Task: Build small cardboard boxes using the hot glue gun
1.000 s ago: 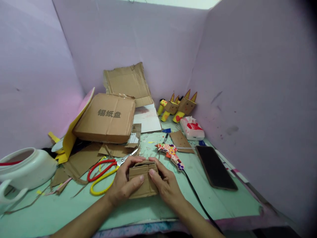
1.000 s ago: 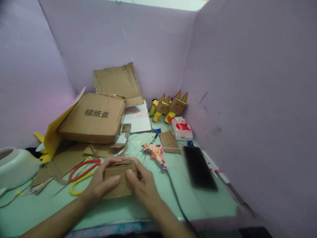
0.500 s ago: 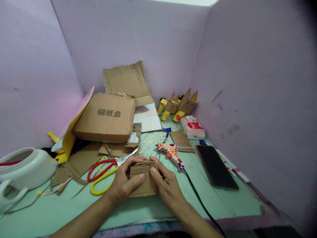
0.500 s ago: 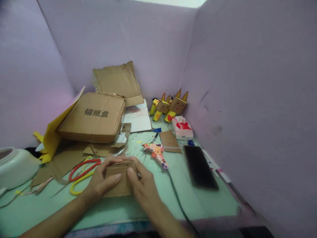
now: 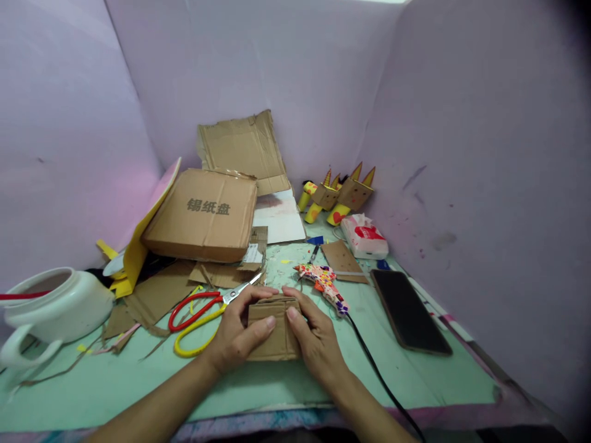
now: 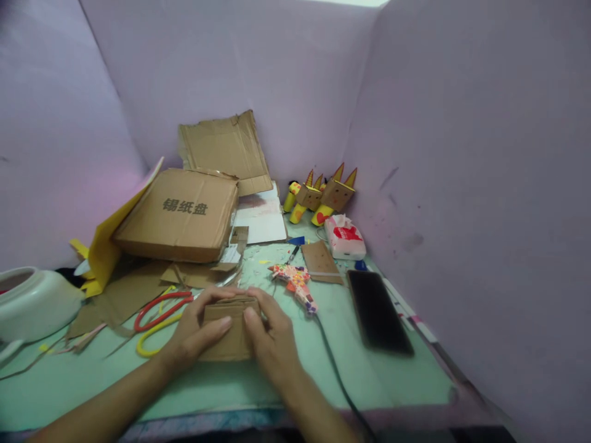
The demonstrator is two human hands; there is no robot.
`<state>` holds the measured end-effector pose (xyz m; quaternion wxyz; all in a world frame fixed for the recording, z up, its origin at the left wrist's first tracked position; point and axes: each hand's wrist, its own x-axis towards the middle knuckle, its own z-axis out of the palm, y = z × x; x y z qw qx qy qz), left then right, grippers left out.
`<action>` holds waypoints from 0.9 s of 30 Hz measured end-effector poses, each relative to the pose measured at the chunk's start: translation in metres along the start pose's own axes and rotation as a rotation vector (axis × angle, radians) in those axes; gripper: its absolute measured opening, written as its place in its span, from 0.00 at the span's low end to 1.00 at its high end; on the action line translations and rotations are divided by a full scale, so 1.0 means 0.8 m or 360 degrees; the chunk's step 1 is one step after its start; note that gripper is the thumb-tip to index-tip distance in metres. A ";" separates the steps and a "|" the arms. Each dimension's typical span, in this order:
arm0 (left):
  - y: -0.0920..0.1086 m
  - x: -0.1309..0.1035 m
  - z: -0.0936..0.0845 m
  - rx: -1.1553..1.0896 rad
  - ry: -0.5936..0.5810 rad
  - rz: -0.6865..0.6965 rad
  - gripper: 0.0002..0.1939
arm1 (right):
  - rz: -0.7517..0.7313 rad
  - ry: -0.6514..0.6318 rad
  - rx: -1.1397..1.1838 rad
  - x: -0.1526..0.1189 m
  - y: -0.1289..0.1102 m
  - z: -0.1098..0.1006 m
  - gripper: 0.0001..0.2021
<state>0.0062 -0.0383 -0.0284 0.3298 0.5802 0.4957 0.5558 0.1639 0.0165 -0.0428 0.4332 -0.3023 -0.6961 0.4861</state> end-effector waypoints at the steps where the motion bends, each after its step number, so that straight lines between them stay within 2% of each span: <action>1: 0.001 0.001 0.000 0.0005 0.0009 -0.0032 0.15 | 0.0017 0.0007 0.0007 0.001 -0.001 0.000 0.17; 6: 0.002 0.008 0.002 0.0024 0.0077 -0.0257 0.18 | 0.0157 0.0019 0.0034 0.010 -0.006 0.000 0.17; 12: -0.002 0.018 0.006 -0.0156 0.0119 -0.0510 0.20 | 0.0244 -0.0052 -0.0009 0.025 -0.007 0.000 0.15; 16: 0.003 0.023 0.005 -0.0105 0.0120 -0.0545 0.22 | 0.0222 -0.0065 -0.0089 0.031 -0.004 -0.002 0.14; 20: 0.009 0.025 0.001 0.0025 0.0032 -0.0548 0.23 | 0.0211 -0.0106 -0.0138 0.033 -0.002 -0.004 0.14; 24: 0.009 0.027 -0.003 -0.0041 -0.0064 -0.0590 0.24 | 0.0239 -0.0110 -0.0203 0.035 -0.001 -0.005 0.15; 27: 0.006 0.028 -0.004 -0.0061 -0.0070 -0.0587 0.25 | 0.0240 -0.0112 -0.0222 0.036 -0.001 -0.005 0.15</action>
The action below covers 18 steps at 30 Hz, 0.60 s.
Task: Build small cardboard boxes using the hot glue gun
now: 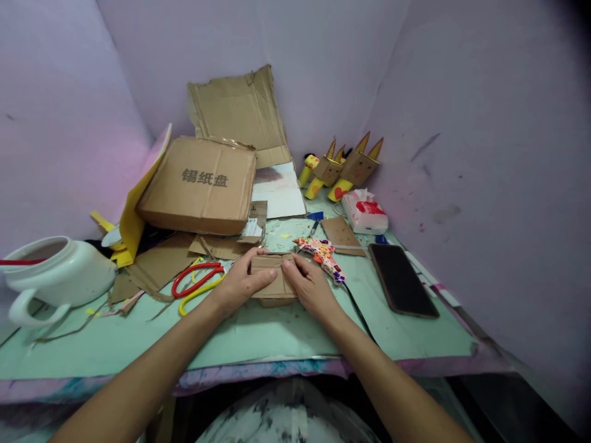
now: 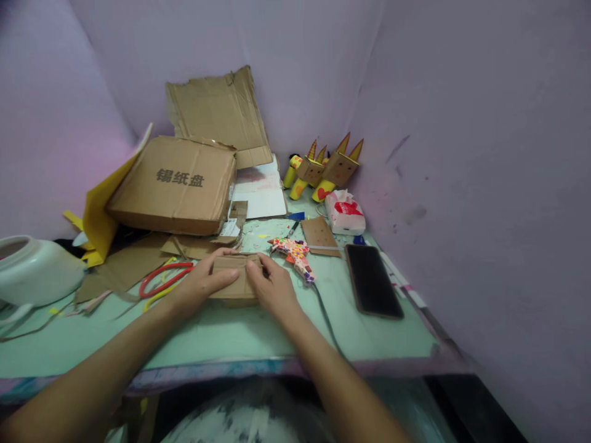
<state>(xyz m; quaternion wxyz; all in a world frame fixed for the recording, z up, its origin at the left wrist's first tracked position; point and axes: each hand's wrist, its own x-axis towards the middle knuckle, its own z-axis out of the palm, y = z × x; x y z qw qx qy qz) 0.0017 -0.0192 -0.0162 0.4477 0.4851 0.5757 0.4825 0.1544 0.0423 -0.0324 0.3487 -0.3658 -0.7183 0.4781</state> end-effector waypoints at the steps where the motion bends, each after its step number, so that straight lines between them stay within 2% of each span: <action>1: 0.000 0.000 0.000 0.0006 0.0004 0.0009 0.26 | -0.0003 0.0003 0.0000 0.000 0.000 0.000 0.15; 7: 0.006 -0.009 0.003 0.0121 0.0034 0.0133 0.22 | -0.0073 0.0060 0.0058 -0.013 -0.001 0.002 0.14; 10: 0.009 -0.017 0.006 0.0191 0.0022 0.0249 0.22 | -0.0112 0.0133 0.0111 -0.023 0.001 0.003 0.17; 13: 0.007 -0.022 0.007 0.0207 0.0020 0.0322 0.21 | -0.0111 0.0111 0.0101 -0.030 0.002 0.003 0.20; 16: 0.005 -0.023 0.006 0.0250 0.0038 0.0374 0.20 | -0.0102 0.0058 -0.0001 -0.032 -0.002 -0.008 0.23; 18: 0.005 -0.024 0.006 0.0303 0.0035 0.0447 0.18 | -0.0114 0.0095 -0.0085 -0.031 -0.006 -0.023 0.25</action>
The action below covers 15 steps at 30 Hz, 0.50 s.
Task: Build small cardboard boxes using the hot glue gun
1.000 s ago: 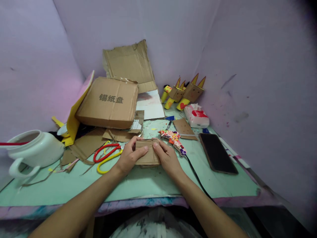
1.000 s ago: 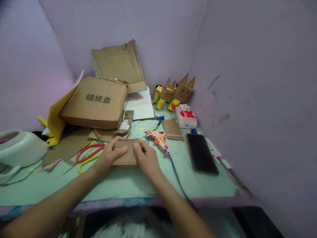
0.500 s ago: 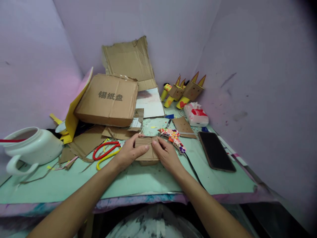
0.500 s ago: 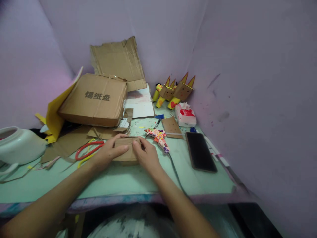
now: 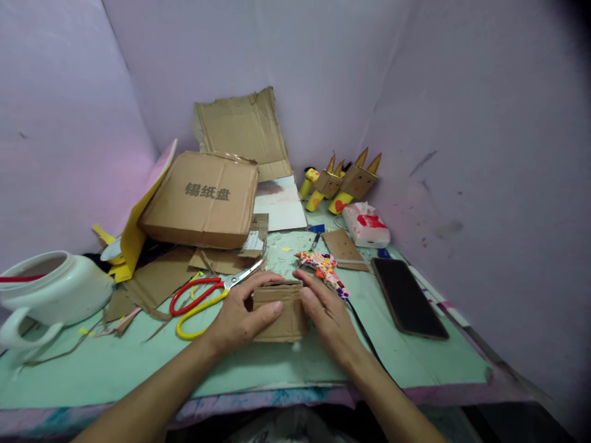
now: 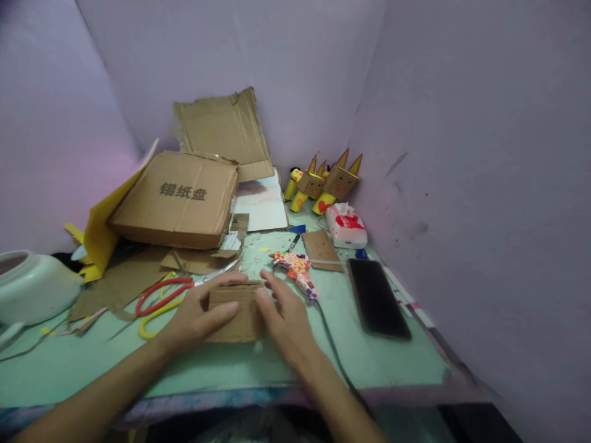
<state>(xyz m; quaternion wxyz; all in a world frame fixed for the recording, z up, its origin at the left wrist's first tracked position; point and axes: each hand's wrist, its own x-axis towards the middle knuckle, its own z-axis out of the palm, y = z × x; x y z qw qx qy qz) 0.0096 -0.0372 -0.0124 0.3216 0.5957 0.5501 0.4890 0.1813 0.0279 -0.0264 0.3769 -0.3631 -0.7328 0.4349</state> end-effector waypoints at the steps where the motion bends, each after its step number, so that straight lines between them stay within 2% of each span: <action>1: 0.000 0.000 0.000 0.0027 0.0001 0.0041 0.18 | -0.0005 0.0063 -0.0053 0.002 0.000 -0.010 0.25; 3: 0.002 -0.001 0.000 0.0073 0.0003 0.0109 0.17 | 0.0004 0.0275 -0.0274 0.009 0.001 -0.032 0.26; 5: 0.002 -0.002 0.000 0.0105 0.0002 0.0143 0.18 | 0.0156 0.0455 -0.0715 0.016 0.006 -0.052 0.25; 6: 0.002 -0.002 0.000 0.0116 0.0001 0.0152 0.18 | 0.0268 0.0442 -0.0943 0.020 0.010 -0.060 0.25; 8: 0.002 -0.003 0.000 0.0133 -0.0001 0.0160 0.18 | 0.0453 0.0278 -0.1189 0.028 0.018 -0.069 0.24; 10: 0.000 -0.003 0.000 0.0139 -0.0002 0.0175 0.17 | 0.0513 0.0140 -0.1180 0.037 0.025 -0.070 0.18; 13: -0.002 -0.003 0.001 0.0114 0.0013 0.0204 0.17 | 0.0510 0.0114 -0.0992 0.052 0.030 -0.063 0.08; 15: -0.002 -0.003 0.001 0.0091 0.0026 0.0220 0.17 | 0.0531 0.0071 -0.0831 0.062 0.031 -0.059 0.06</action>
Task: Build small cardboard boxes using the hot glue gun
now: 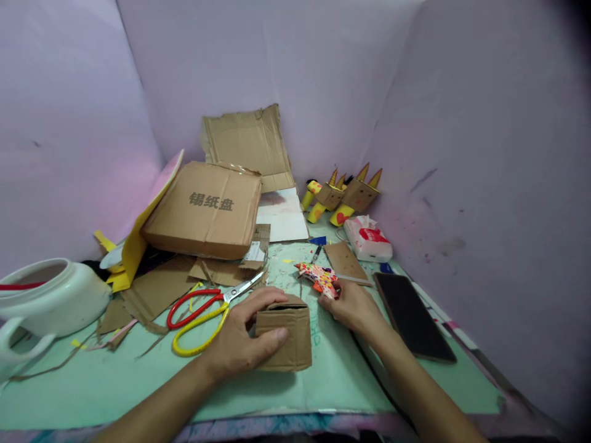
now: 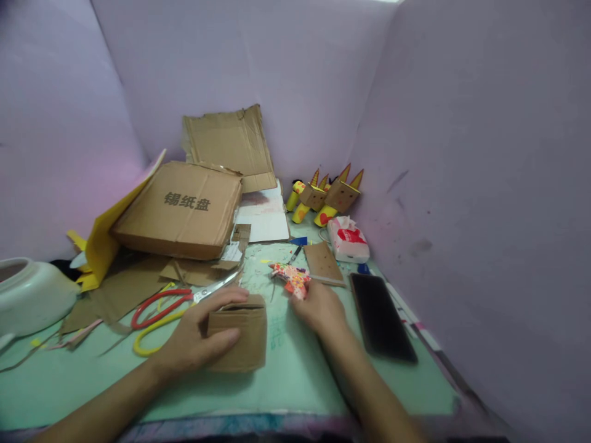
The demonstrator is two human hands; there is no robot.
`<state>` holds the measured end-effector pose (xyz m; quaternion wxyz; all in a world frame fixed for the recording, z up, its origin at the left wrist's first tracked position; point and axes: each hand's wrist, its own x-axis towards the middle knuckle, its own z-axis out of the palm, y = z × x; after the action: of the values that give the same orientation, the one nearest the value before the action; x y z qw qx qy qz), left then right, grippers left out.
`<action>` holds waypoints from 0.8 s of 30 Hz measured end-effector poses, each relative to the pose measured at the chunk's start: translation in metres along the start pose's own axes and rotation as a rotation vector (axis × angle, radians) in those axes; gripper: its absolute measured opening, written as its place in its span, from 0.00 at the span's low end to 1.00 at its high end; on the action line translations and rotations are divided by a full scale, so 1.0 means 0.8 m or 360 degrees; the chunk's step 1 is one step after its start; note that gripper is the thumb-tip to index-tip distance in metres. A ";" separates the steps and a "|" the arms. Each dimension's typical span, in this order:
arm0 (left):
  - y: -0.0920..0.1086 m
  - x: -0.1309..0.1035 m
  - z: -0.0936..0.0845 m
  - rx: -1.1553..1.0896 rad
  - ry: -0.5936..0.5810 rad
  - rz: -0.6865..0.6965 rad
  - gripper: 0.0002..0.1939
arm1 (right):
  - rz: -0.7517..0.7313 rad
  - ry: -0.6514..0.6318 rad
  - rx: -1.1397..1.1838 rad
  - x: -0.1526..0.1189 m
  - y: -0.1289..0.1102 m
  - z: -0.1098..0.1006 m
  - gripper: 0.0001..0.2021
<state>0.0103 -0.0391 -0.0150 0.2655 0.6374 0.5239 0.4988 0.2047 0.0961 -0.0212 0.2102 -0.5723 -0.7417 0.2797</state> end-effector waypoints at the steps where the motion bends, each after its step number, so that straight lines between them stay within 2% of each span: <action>1: 0.000 0.000 0.000 -0.0006 0.0001 0.0007 0.17 | 0.0003 -0.0056 0.0093 0.003 -0.002 0.001 0.05; 4: 0.001 -0.001 0.000 0.0001 -0.0032 0.0020 0.17 | -0.0008 -0.0196 0.0384 -0.001 -0.005 -0.002 0.05; 6: 0.001 -0.001 -0.001 0.0006 -0.0047 0.0033 0.17 | -0.0039 -0.0197 0.0559 -0.015 -0.002 -0.009 0.09; 9: 0.000 -0.003 -0.002 0.0017 -0.0048 0.0043 0.18 | -0.0099 -0.0127 0.0923 -0.049 0.007 -0.025 0.19; 13: -0.001 -0.005 -0.002 0.0048 -0.0034 0.0034 0.19 | -0.0153 -0.0113 0.1123 -0.096 0.016 -0.048 0.23; 17: -0.002 -0.007 -0.001 0.0064 -0.0019 0.0043 0.20 | 0.0018 -0.0222 0.1319 -0.128 0.019 -0.059 0.28; 19: -0.003 -0.009 0.000 0.0071 -0.0002 0.0039 0.20 | 0.0101 -0.0262 0.1356 -0.137 0.023 -0.059 0.27; 21: -0.006 -0.010 0.000 0.0070 0.0017 0.0054 0.20 | 0.0161 -0.0199 0.1313 -0.142 0.029 -0.056 0.24; 24: -0.008 -0.012 0.000 0.0076 0.0013 0.0104 0.20 | 0.0257 0.0027 0.1237 -0.143 0.038 -0.049 0.22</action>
<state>0.0083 -0.0458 -0.0238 0.2316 0.6582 0.5156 0.4973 0.2812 -0.0023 -0.0106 0.3945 -0.5089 -0.5313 0.5506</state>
